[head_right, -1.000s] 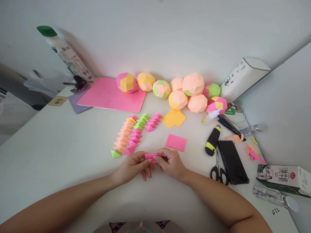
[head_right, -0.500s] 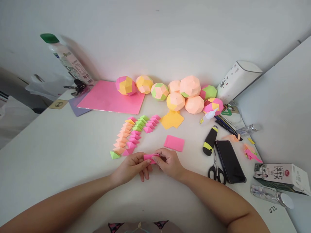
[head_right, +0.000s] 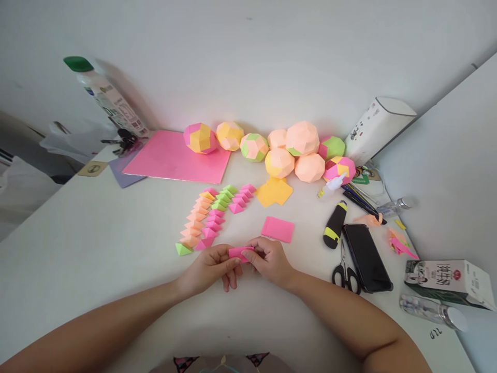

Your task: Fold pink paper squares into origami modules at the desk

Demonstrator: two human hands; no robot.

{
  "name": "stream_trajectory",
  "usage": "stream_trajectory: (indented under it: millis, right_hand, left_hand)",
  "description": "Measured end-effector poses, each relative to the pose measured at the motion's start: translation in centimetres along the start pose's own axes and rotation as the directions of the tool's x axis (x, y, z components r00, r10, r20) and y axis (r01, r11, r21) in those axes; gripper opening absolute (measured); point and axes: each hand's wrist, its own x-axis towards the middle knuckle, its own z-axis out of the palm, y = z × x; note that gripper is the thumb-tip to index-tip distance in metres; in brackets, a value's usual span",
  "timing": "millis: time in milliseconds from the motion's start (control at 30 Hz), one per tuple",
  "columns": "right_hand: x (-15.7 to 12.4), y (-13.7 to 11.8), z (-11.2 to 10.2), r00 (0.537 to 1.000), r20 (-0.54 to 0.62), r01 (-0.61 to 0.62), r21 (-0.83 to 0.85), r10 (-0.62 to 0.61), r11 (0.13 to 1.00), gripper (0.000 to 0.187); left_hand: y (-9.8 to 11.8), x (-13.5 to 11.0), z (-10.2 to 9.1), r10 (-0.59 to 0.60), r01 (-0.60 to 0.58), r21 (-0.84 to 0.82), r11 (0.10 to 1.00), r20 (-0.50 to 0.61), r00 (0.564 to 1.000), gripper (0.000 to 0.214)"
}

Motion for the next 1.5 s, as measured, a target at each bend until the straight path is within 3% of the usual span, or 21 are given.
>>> stream_trajectory:
  millis: [333,533,700,833,1067,1367,1500]
  right_hand:
    - [-0.07,0.14,0.08,1.0,0.004,0.023,0.022,-0.023,1.0,0.028]
    - [-0.02,0.11,0.1,1.0,-0.003,0.027,0.056,-0.027,0.998,0.029]
    - [-0.08,0.01,-0.03,0.998,0.039,0.053,-0.011,-0.052,0.999,0.023]
    - [-0.28,0.19,-0.07,0.993,0.089,0.084,-0.061,-0.078,0.995,0.033]
    - [-0.39,-0.34,0.05,0.989,0.15,-0.02,0.056,0.012,0.998,0.042]
    - [0.11,-0.14,-0.56,0.996,0.024,0.079,0.224,-0.086,0.971,0.03]
    - [-0.05,-0.15,-0.28,0.99,0.095,0.094,0.146,-0.109,0.985,0.036]
  left_hand:
    - [0.82,-0.05,-0.16,-0.092,0.086,0.071,0.994,0.078,0.993,0.032]
    - [0.87,-0.12,0.09,-0.077,0.076,0.034,0.996,0.016,0.997,0.035]
    - [0.81,-0.18,0.11,-0.063,0.063,0.039,0.997,0.0,0.998,0.036]
    - [0.62,-0.16,0.13,-0.051,0.051,0.06,0.997,-0.006,0.999,0.034]
    - [0.58,-0.21,0.71,-0.03,0.033,0.116,0.993,-0.028,0.999,0.026]
    - [0.67,-0.06,0.16,-0.017,0.019,0.034,0.999,-0.042,0.999,0.031]
    - [0.56,-0.03,0.17,-0.001,0.001,0.019,1.0,-0.029,1.0,0.03]
